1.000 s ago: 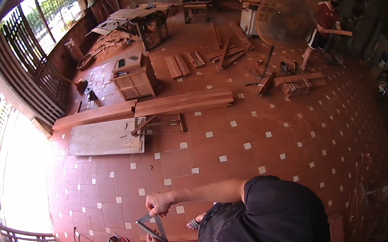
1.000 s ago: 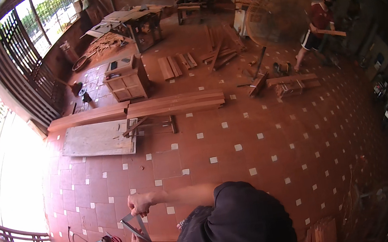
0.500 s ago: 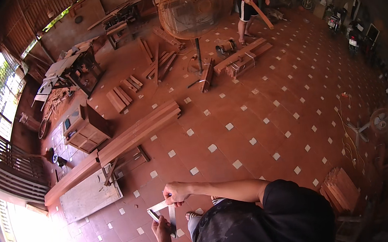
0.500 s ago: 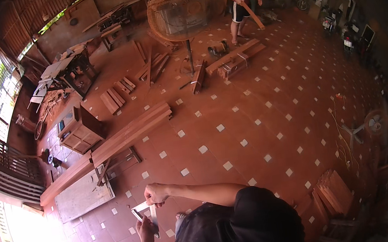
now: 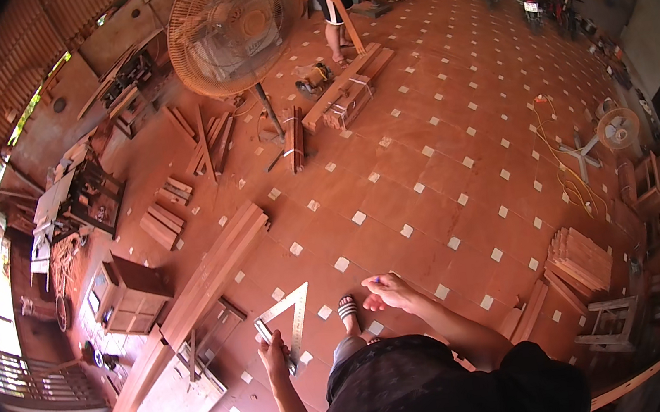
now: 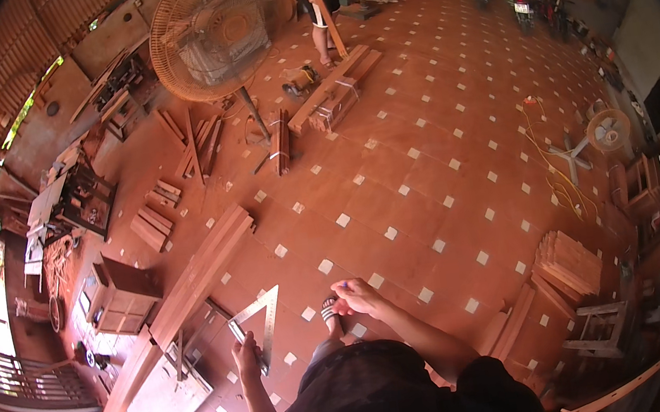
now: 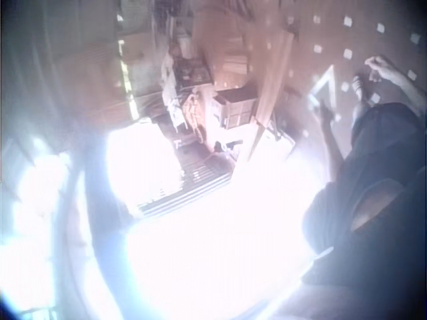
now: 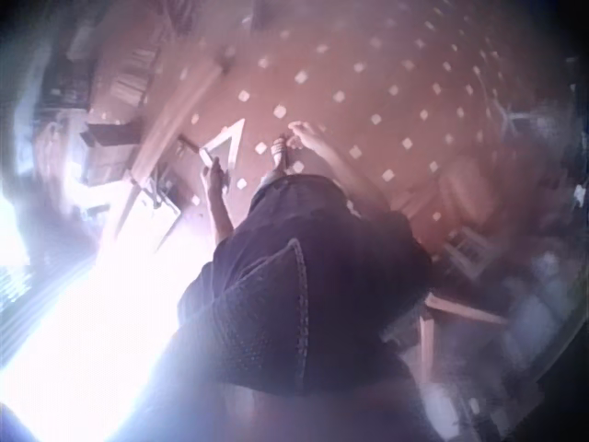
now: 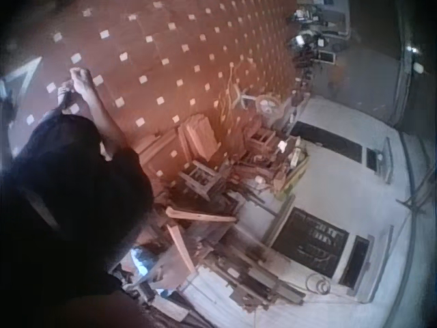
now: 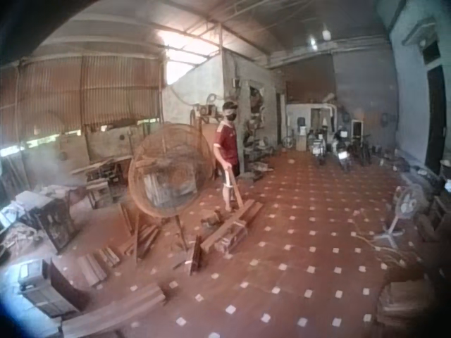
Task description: The person uses a bandsaw to cut a long wooden plank into smaller pieces. They measure and mark the wood with a square ruler and pen, then feed the plank through the saw to make precise cuts.
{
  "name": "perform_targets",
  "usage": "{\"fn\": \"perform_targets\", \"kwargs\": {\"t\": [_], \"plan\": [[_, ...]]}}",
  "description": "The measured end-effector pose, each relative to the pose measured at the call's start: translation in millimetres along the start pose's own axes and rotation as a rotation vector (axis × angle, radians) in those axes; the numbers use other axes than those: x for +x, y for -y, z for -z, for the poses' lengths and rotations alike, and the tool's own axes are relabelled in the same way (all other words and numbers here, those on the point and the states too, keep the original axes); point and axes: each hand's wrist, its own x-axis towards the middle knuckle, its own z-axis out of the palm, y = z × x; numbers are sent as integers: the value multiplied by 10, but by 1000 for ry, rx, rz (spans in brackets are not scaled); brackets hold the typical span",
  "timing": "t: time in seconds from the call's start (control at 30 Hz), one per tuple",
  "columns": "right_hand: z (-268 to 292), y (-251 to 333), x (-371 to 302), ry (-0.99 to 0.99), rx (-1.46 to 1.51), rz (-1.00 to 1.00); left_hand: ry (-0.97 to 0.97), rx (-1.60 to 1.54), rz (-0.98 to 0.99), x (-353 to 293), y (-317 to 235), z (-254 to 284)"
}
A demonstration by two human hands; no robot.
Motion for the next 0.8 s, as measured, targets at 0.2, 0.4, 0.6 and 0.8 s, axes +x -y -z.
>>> {"fn": "perform_targets", "kwargs": {"t": [0.2, 0.4, 0.6, 0.8], "plan": [[63, 267, 419, -194, 12, 23, -85, 31, 44, 1056, -245, -393], [347, 643, 982, -317, -39, 33, -11, 231, 0, 1820, -487, -1040], [901, 755, 1020, -548, 23, 159, 146, 679, -91, 2400, -532, -1915], [1972, 377, 1210, -715, 377, 221, 468, 1102, -372, 2259, -1203, -3583]]}}
